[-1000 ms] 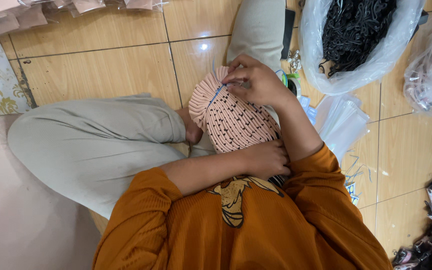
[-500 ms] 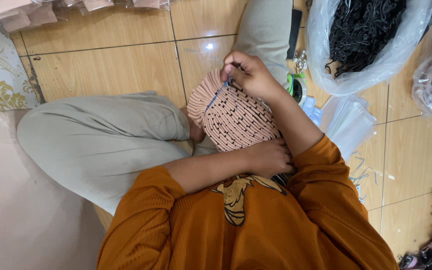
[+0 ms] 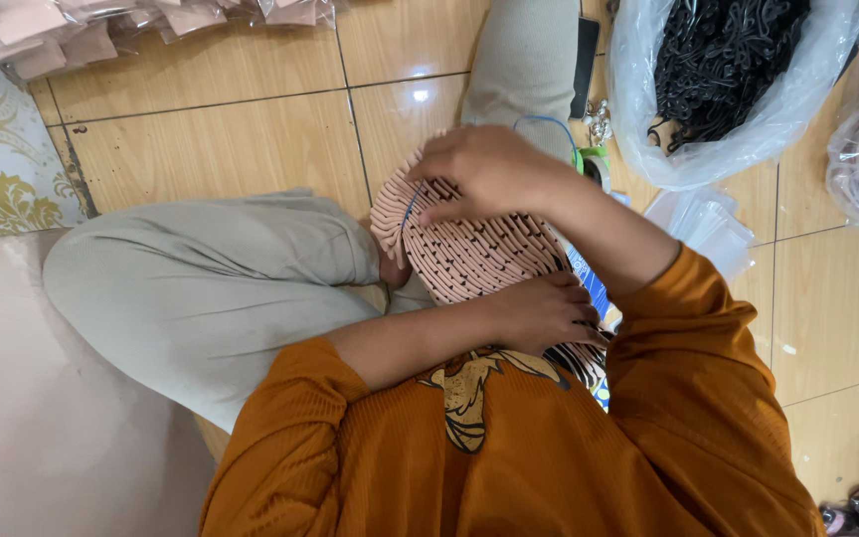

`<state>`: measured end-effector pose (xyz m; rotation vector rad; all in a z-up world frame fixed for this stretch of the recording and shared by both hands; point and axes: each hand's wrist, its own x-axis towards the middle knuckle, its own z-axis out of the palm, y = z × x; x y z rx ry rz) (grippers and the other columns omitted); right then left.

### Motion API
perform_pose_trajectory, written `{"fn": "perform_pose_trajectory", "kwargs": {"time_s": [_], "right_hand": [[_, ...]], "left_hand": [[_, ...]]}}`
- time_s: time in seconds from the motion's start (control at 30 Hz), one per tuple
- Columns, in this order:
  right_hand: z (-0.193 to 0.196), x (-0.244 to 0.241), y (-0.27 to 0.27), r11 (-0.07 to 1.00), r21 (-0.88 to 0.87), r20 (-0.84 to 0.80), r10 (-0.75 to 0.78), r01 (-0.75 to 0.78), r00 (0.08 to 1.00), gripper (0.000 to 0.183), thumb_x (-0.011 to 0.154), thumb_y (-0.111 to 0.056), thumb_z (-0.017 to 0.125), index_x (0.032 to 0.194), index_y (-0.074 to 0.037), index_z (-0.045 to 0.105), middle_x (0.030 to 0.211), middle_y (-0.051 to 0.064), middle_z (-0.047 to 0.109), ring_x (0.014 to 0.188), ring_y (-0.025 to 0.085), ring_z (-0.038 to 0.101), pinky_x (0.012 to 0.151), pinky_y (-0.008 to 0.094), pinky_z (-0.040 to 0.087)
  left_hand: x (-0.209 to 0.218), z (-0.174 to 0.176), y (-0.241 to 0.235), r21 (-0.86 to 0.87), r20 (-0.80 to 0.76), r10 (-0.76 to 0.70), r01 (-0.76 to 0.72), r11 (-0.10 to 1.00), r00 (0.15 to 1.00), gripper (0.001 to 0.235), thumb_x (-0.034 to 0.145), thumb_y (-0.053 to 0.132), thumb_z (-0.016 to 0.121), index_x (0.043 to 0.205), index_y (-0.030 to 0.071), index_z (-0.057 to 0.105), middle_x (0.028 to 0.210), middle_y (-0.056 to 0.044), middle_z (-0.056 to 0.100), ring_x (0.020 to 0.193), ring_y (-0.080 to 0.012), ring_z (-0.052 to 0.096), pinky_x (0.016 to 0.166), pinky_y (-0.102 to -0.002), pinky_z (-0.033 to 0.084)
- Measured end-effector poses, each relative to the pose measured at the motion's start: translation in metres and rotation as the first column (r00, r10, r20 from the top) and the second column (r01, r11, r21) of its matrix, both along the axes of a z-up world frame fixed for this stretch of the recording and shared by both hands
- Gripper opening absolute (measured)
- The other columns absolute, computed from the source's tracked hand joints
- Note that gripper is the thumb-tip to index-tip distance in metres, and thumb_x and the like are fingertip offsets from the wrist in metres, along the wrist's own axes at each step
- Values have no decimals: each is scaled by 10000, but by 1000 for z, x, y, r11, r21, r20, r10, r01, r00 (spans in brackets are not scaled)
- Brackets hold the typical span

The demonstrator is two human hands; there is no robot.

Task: The person sits on the floor and packages pairs of socks into clear plastic bags. They place the socks inside the bags, attach a cardboard header card, and seal the packaging. The person also handles a stack of socks and plastic bags during the process.

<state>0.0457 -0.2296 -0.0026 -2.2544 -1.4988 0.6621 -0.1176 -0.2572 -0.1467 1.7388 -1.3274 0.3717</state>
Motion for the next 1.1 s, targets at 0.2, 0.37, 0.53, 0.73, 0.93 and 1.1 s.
{"fn": "perform_pose_trajectory", "kwargs": {"time_s": [0.2,0.37,0.53,0.73,0.93,1.1], "right_hand": [[-91,-50,-10,949,288,583,-67,-129,810,313,1061,-315,537,802,-142,571,689,25,539,641,232,608,542,342,462],[-32,-24,-111,362,725,-511,-287,586,810,209,1059,-138,506,854,-107,534,749,28,449,648,221,443,586,350,332],[-38,-96,-289,-236,419,-837,-475,877,272,379,1015,-500,625,826,-209,473,694,-17,300,617,138,297,580,284,201],[-142,-260,-416,-300,-828,397,-911,473,117,519,1035,-205,465,1501,19,521,1591,211,465,1464,403,421,1201,519,357],[-87,-187,-312,-132,-264,533,-845,956,31,607,993,-451,610,1505,-134,527,1530,225,462,1373,456,404,950,699,424],[6,-155,-85,510,734,48,-698,449,714,555,1041,-191,706,1513,-65,442,1416,209,548,1288,334,571,1032,425,620]], "left_hand": [[-4,-7,-8,82,-131,-111,122,989,985,818,696,733,699,1335,229,615,1227,-85,685,1176,-350,615,1087,-583,410],[14,19,26,176,-104,-173,189,966,979,829,679,682,771,1369,259,589,1235,-55,663,1179,-278,584,1059,-472,386],[39,48,66,246,-127,-192,218,944,973,1078,672,688,904,1557,346,392,1498,-14,590,1399,-273,517,1160,-497,375],[95,117,150,-464,-516,-147,-132,876,844,777,896,355,854,1507,87,456,1494,-121,522,1429,-280,550,1313,-441,438],[89,139,163,-528,-617,-109,-307,792,780,855,900,301,855,1554,43,368,1577,-121,458,1515,-242,467,1355,-384,388],[56,147,133,-339,-556,636,-844,415,536,1018,866,330,934,1629,171,279,1512,-99,399,1485,-254,475,1347,-406,409]]}}
